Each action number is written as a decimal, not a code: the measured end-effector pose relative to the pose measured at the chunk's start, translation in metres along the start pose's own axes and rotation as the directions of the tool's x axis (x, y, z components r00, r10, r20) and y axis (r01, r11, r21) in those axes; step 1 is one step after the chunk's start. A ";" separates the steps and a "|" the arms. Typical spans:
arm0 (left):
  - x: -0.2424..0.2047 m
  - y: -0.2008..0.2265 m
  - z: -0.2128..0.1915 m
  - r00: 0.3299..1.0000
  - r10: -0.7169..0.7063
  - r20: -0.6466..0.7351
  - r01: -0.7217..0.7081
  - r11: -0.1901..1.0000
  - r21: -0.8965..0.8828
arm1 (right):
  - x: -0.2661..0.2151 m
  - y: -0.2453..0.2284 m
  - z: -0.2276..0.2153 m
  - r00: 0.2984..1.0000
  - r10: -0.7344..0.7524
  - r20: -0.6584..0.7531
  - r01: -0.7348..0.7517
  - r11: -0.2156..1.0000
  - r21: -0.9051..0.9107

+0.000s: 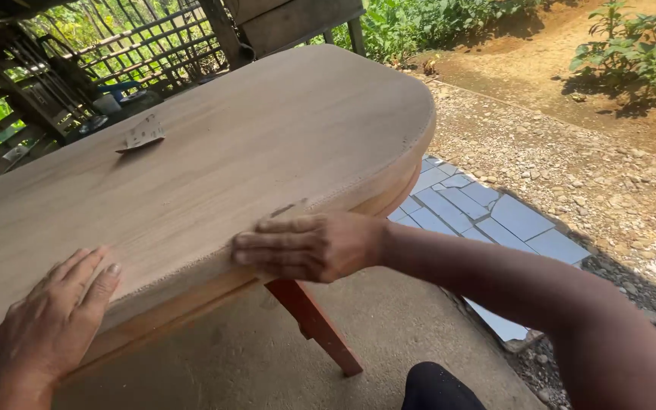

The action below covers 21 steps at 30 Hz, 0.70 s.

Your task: Sanding the surface and edges of a wooden tabletop with sandpaper.

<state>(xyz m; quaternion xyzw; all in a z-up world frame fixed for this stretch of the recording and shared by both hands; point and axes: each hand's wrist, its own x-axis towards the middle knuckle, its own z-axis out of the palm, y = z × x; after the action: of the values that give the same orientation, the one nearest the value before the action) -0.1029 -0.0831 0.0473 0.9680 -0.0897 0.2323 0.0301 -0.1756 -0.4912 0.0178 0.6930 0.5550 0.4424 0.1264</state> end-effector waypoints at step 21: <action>-0.028 0.014 -0.002 0.866 0.402 -0.299 -0.344 0.911 0.227 | -0.052 0.031 -0.040 0.995 -0.036 0.091 0.043 0.995 -0.085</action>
<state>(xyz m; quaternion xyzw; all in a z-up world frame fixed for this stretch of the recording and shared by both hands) -0.1310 -0.0925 0.0366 0.8766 -0.2495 0.4035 -0.0811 -0.1846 -0.5601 0.0368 0.6948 0.5427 0.4322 0.1896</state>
